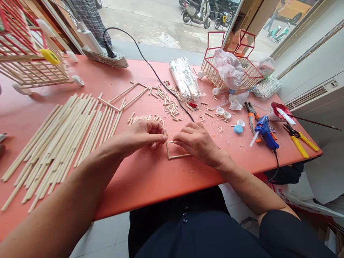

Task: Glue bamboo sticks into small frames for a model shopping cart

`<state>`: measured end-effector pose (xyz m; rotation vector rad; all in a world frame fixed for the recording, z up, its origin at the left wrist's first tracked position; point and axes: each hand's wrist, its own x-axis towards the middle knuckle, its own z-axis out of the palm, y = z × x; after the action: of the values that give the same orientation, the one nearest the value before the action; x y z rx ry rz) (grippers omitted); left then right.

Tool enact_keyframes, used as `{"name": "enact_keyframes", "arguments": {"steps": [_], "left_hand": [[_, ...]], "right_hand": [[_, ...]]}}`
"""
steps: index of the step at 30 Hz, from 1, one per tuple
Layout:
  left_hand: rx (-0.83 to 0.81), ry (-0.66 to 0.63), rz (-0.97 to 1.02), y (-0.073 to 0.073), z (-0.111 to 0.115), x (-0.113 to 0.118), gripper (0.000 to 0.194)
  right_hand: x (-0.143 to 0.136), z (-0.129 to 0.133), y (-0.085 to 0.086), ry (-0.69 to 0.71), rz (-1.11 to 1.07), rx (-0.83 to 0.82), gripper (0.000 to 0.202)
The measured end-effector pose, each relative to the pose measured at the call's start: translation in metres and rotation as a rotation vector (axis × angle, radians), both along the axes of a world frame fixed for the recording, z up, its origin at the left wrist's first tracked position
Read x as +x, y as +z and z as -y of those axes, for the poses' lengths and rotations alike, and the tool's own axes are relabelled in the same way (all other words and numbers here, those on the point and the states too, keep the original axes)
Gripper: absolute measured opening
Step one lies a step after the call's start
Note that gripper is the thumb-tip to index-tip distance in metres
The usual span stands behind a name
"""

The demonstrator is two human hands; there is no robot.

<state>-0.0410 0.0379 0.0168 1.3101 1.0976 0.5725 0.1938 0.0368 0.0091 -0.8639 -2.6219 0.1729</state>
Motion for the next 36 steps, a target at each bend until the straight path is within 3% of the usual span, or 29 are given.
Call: {"name": "enact_keyframes", "arguments": {"steps": [5, 11, 18, 25, 28, 31, 33, 36], "left_hand": [[-0.007, -0.02, -0.032, -0.005, -0.001, -0.004, 0.019], [0.003, -0.062, 0.044, -0.01, -0.003, -0.007, 0.019], [0.033, -0.103, 0.064, -0.007, -0.003, -0.005, 0.016], [-0.013, -0.075, 0.069, -0.006, -0.005, -0.001, 0.017], [-0.012, -0.059, 0.06, -0.007, -0.006, 0.0, 0.016], [0.007, -0.041, 0.052, -0.007, -0.006, 0.001, 0.016], [0.006, -0.031, 0.045, -0.006, -0.006, 0.002, 0.016], [-0.02, -0.024, 0.051, -0.006, -0.006, 0.004, 0.017]], "right_hand": [[0.014, -0.014, 0.014, -0.26, -0.13, -0.067, 0.018], [0.02, -0.024, 0.025, -0.502, 0.144, -0.155, 0.01], [-0.014, -0.027, 0.045, -0.557, 0.519, -0.263, 0.021], [-0.033, -0.041, 0.061, -0.478, 0.714, -0.265, 0.026], [-0.022, -0.044, 0.068, -0.437, 0.67, -0.274, 0.023], [-0.007, -0.031, 0.071, -0.384, 0.372, -0.356, 0.025], [0.0, -0.013, 0.065, -0.369, 0.206, -0.426, 0.024], [-0.001, 0.014, 0.049, -0.445, 0.136, -0.491, 0.02]]}}
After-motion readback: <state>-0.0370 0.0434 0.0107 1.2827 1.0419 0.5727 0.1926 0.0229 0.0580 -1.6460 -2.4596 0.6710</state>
